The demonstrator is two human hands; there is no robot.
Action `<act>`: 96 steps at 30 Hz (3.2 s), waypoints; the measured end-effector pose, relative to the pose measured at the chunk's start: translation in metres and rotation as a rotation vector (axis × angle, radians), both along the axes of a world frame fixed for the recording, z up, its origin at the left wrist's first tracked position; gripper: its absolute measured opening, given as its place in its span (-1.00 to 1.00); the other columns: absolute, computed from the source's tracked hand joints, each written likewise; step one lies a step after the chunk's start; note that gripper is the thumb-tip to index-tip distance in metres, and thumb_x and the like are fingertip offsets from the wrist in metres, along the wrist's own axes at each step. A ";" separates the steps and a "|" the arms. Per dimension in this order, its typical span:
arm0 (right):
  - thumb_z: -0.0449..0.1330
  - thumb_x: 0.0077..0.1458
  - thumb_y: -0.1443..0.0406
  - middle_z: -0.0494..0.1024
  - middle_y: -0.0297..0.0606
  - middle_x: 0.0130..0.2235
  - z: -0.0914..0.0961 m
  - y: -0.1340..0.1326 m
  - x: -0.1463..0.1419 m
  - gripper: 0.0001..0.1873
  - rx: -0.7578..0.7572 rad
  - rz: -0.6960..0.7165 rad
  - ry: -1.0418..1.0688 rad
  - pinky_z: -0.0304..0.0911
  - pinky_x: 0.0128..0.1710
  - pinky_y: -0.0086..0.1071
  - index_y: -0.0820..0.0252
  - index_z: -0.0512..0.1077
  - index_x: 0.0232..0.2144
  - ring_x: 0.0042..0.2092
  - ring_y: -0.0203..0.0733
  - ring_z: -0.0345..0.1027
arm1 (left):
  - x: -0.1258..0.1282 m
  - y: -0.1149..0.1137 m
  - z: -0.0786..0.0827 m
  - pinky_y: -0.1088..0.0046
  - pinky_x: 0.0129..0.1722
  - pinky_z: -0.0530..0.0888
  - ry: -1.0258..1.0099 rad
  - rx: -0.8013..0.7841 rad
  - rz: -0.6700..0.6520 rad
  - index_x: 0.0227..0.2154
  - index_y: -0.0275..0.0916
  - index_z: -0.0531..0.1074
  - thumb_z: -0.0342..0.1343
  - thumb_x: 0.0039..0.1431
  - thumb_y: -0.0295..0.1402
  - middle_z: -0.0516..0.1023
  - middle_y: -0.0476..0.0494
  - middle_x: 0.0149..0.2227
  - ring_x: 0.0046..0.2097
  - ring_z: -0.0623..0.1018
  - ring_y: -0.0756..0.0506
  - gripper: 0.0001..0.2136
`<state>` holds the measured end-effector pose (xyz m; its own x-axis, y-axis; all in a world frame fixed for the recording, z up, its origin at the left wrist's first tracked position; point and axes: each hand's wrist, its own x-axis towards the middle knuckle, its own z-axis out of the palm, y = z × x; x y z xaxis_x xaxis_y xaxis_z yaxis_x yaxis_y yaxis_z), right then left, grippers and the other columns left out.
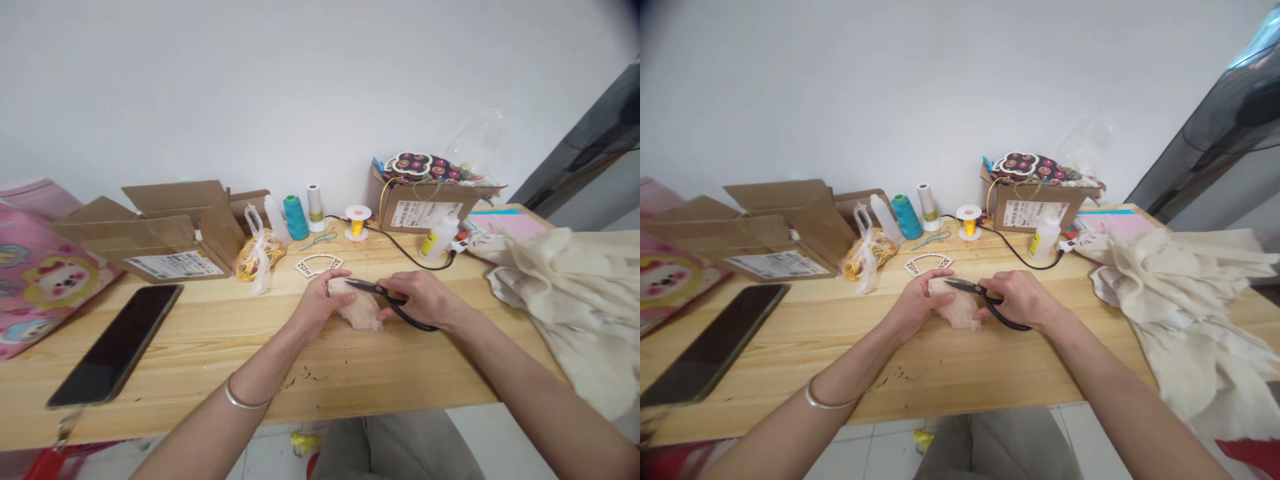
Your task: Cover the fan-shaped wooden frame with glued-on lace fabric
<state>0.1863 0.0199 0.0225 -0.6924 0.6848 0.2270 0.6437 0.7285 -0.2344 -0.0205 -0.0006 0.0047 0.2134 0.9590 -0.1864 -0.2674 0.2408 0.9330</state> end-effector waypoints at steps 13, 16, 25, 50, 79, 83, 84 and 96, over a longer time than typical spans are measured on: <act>0.04 -0.03 -0.04 0.38 -0.30 -0.62 -0.001 0.001 0.003 -0.52 0.031 0.019 0.006 -0.05 -0.56 -0.45 0.26 0.44 -0.37 -0.57 -0.31 0.19 | 0.000 -0.001 0.001 0.46 -0.40 0.38 0.041 0.008 -0.011 -0.21 -0.25 0.29 0.27 -0.32 -0.47 0.49 0.00 -0.44 -0.44 0.47 0.00 -0.51; 0.04 -0.02 -0.03 0.40 -0.29 -0.61 -0.002 0.001 0.004 -0.54 0.050 0.027 -0.008 -0.03 -0.56 -0.45 0.25 0.44 -0.38 -0.57 -0.30 0.21 | 0.000 0.000 0.001 0.46 -0.39 0.38 0.038 0.004 -0.011 -0.21 -0.25 0.30 0.27 -0.33 -0.46 0.49 0.00 -0.44 -0.43 0.47 0.00 -0.50; 0.06 -0.02 -0.01 0.45 -0.27 -0.55 -0.003 0.004 0.006 -0.60 0.077 -0.019 -0.053 -0.03 -0.57 -0.45 0.17 0.45 -0.37 -0.53 -0.28 0.28 | -0.001 0.000 0.000 0.49 -0.41 0.37 0.039 0.004 -0.017 -0.18 -0.26 0.29 0.28 -0.32 -0.46 0.47 0.00 -0.45 -0.44 0.45 0.01 -0.48; 0.03 -0.05 -0.07 0.47 -0.24 -0.49 0.013 0.016 0.000 -0.51 -0.080 0.068 -0.179 0.00 -0.52 -0.43 0.18 0.41 -0.28 -0.46 -0.23 0.31 | 0.001 0.001 0.001 0.49 -0.39 0.37 -0.007 -0.028 -0.020 -0.18 -0.27 0.28 0.31 -0.38 -0.48 0.50 0.01 -0.43 -0.43 0.46 0.02 -0.44; 0.09 -0.16 -0.12 0.43 -0.26 -0.51 0.029 0.019 -0.007 -0.44 -0.136 0.112 -0.186 -0.03 -0.54 -0.44 0.18 0.43 -0.27 -0.50 -0.26 0.24 | 0.002 0.001 0.004 0.48 -0.38 0.36 0.030 -0.021 -0.079 -0.11 -0.29 0.24 0.30 -0.34 -0.48 0.49 -0.02 -0.46 -0.44 0.46 0.01 -0.39; 0.07 -0.13 -0.11 0.43 -0.27 -0.54 0.031 0.020 -0.009 -0.50 -0.124 0.108 -0.229 -0.06 -0.55 -0.44 0.18 0.44 -0.37 -0.51 -0.26 0.22 | 0.002 0.001 0.004 0.48 -0.39 0.36 0.043 -0.023 -0.092 -0.10 -0.29 0.24 0.30 -0.35 -0.48 0.50 -0.02 -0.44 -0.44 0.46 0.00 -0.38; 0.07 -0.12 -0.10 0.43 -0.27 -0.54 0.032 0.020 -0.009 -0.50 -0.119 0.105 -0.244 -0.07 -0.56 -0.44 0.18 0.44 -0.38 -0.51 -0.26 0.22 | 0.002 0.001 0.005 0.47 -0.39 0.36 0.041 -0.024 -0.097 -0.09 -0.29 0.23 0.29 -0.35 -0.48 0.50 -0.03 -0.44 -0.44 0.46 0.01 -0.37; 0.03 -0.06 -0.09 0.48 -0.21 -0.50 0.029 0.026 -0.004 -0.51 -0.062 0.133 -0.326 -0.06 -0.53 -0.44 0.16 0.43 -0.33 -0.46 -0.22 0.30 | 0.000 0.001 0.003 0.49 -0.41 0.34 0.080 -0.009 -0.147 -0.03 -0.30 0.20 0.29 -0.33 -0.47 0.49 -0.04 -0.46 -0.44 0.46 -0.01 -0.32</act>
